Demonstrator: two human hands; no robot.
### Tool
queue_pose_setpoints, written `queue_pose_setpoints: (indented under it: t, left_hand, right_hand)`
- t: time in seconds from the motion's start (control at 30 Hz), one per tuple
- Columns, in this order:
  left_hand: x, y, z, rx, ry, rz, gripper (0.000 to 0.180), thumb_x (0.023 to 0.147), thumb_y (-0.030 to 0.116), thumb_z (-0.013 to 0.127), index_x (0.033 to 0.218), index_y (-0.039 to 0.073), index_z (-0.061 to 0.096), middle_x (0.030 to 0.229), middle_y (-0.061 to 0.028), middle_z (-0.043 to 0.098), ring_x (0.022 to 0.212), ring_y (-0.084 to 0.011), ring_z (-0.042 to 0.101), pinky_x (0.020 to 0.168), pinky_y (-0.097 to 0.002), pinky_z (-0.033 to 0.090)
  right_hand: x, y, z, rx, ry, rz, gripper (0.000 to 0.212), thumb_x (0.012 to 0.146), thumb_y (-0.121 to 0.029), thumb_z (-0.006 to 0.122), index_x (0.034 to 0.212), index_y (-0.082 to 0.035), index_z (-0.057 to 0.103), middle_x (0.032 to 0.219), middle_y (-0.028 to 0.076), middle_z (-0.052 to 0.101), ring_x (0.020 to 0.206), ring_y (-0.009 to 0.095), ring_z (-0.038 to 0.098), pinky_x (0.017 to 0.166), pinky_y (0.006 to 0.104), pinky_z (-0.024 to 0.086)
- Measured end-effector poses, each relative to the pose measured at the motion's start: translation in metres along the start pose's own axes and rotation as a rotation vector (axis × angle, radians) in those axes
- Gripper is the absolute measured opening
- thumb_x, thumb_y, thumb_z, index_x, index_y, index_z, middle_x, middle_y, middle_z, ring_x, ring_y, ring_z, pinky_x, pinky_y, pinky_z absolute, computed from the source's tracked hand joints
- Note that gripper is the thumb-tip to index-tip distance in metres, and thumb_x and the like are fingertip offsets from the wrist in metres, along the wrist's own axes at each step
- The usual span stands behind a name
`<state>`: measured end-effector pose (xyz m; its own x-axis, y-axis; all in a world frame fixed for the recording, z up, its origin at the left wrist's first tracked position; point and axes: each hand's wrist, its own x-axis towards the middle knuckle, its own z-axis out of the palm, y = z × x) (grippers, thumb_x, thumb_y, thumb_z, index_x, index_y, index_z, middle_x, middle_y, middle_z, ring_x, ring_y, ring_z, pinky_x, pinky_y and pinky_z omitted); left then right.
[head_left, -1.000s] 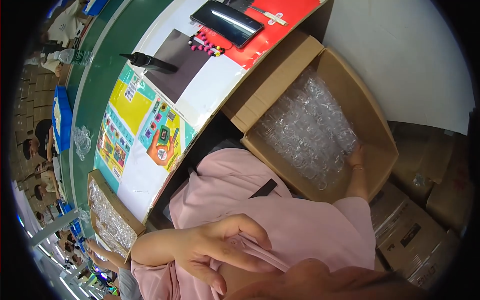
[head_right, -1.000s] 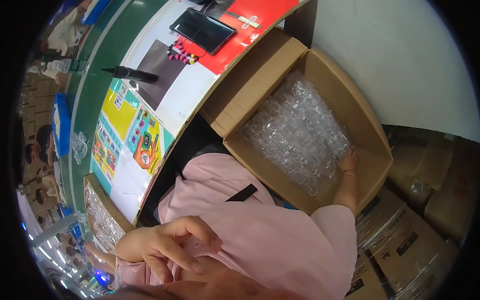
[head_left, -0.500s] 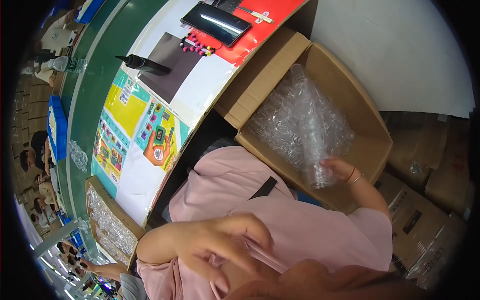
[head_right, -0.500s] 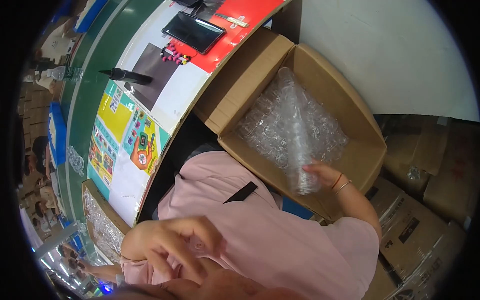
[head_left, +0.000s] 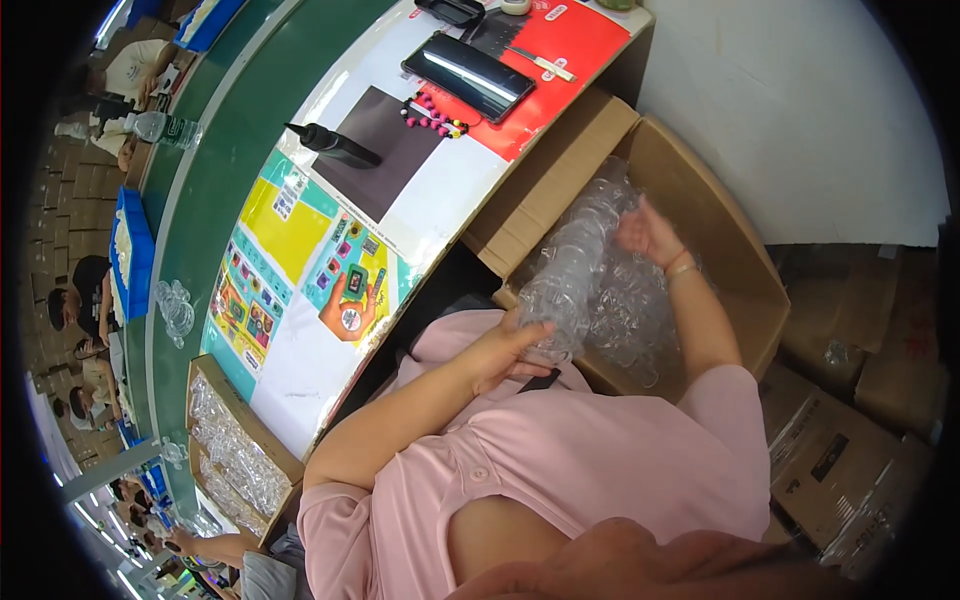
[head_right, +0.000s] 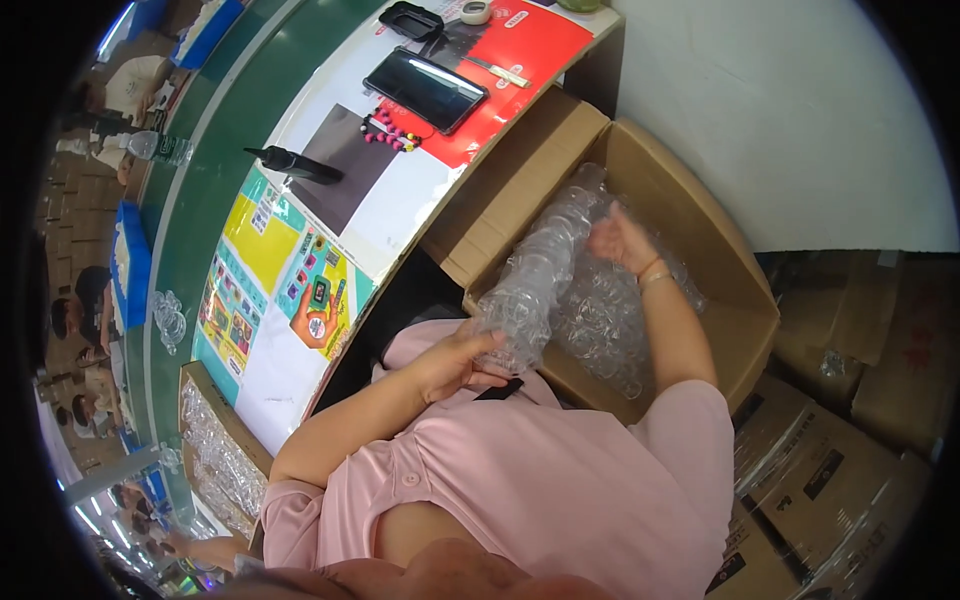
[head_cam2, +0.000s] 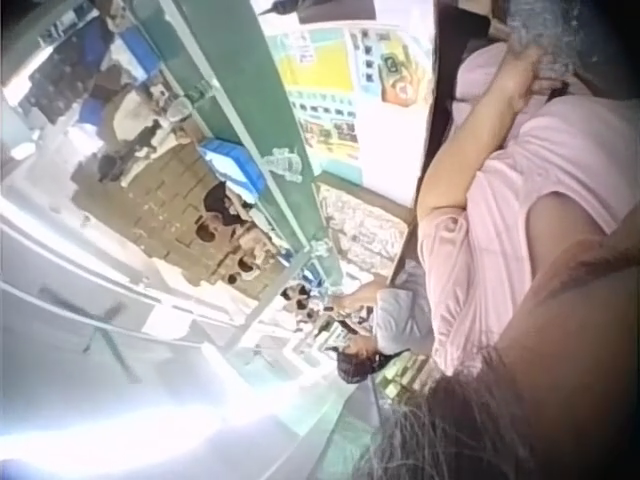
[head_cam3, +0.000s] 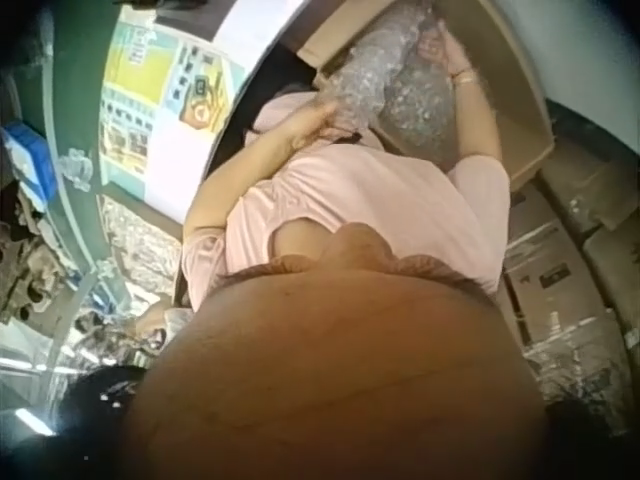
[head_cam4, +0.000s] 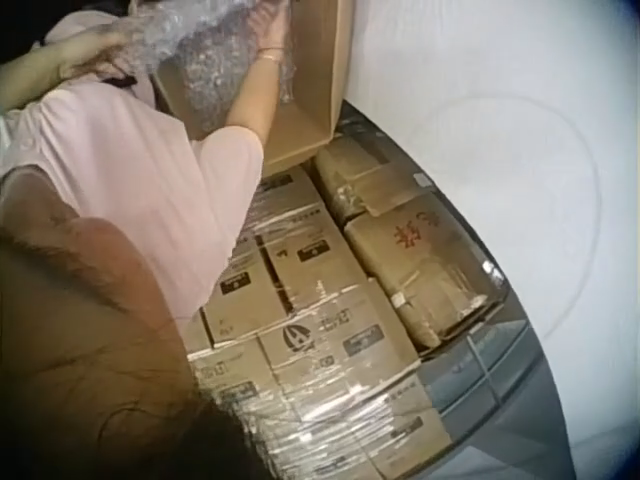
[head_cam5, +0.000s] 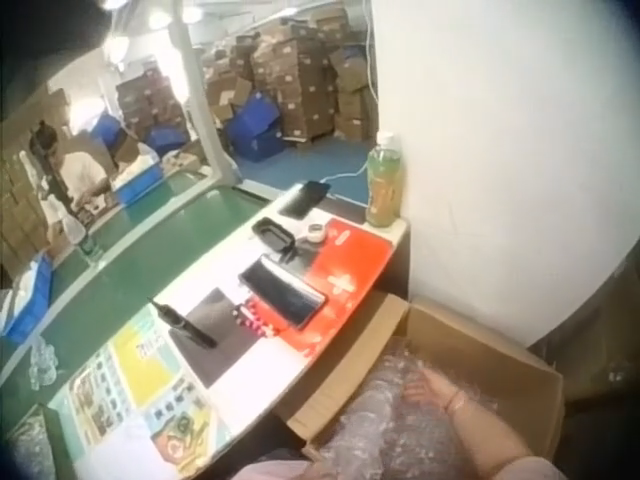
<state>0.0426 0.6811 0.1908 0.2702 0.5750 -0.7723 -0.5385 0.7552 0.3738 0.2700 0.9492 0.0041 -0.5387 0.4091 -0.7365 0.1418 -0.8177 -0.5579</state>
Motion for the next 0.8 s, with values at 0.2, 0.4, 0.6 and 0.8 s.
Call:
queue_pose_setpoints:
  t: [0.2, 0.4, 0.6, 0.8]
  left_hand:
    - [0.0, -0.01, -0.009, 0.168, 0.129, 0.017, 0.089, 0.072, 0.032, 0.068, 0.136, 0.009, 0.012, 0.105, -0.0139, 0.053, 0.076, -0.0204, 0.058, 0.065, -0.031, 0.05]
    - [-0.009, -0.006, -0.013, 0.5, 0.083, 0.141, 0.088, 0.07, 0.031, 0.07, 0.135, 0.005, 0.016, 0.109, -0.0188, 0.053, 0.09, -0.0256, 0.057, 0.077, -0.0328, 0.046]
    - [-0.064, -0.009, -0.032, 0.809, 0.119, 0.4, 0.086, 0.068, 0.018, 0.071, 0.135, 0.004, 0.018, 0.12, -0.0174, 0.047, 0.11, -0.023, 0.047, 0.093, -0.03, 0.036]
    - [-0.077, -0.038, -0.054, 0.715, 0.019, 0.532, 0.086, 0.065, 0.02, 0.073, 0.133, 0.004, 0.024, 0.122, -0.0176, 0.046, 0.114, -0.0247, 0.045, 0.095, -0.0317, 0.034]
  right_hand:
    - [0.102, -0.02, 0.037, -0.187, 0.548, -0.145, 0.078, 0.074, -0.051, 0.059, 0.126, 0.004, 0.038, 0.122, 0.019, 0.045, 0.119, 0.028, 0.037, 0.093, 0.0408, 0.036]
    - [0.13, 0.017, -0.028, -0.013, 0.442, -0.228, 0.059, 0.075, -0.037, 0.065, 0.117, 0.001, 0.048, 0.114, 0.012, 0.054, 0.101, 0.022, 0.053, 0.083, 0.033, 0.044]
    - [-0.021, -0.037, 0.063, 0.381, 0.262, -0.515, 0.048, 0.08, -0.03, 0.061, 0.116, -0.001, 0.048, 0.11, 0.01, 0.055, 0.101, 0.023, 0.052, 0.088, 0.0374, 0.042]
    - [-0.138, -0.099, 0.131, 0.372, 0.193, -0.875, 0.042, 0.085, -0.028, 0.055, 0.117, -0.002, 0.047, 0.116, 0.009, 0.051, 0.105, 0.023, 0.049, 0.093, 0.036, 0.038]
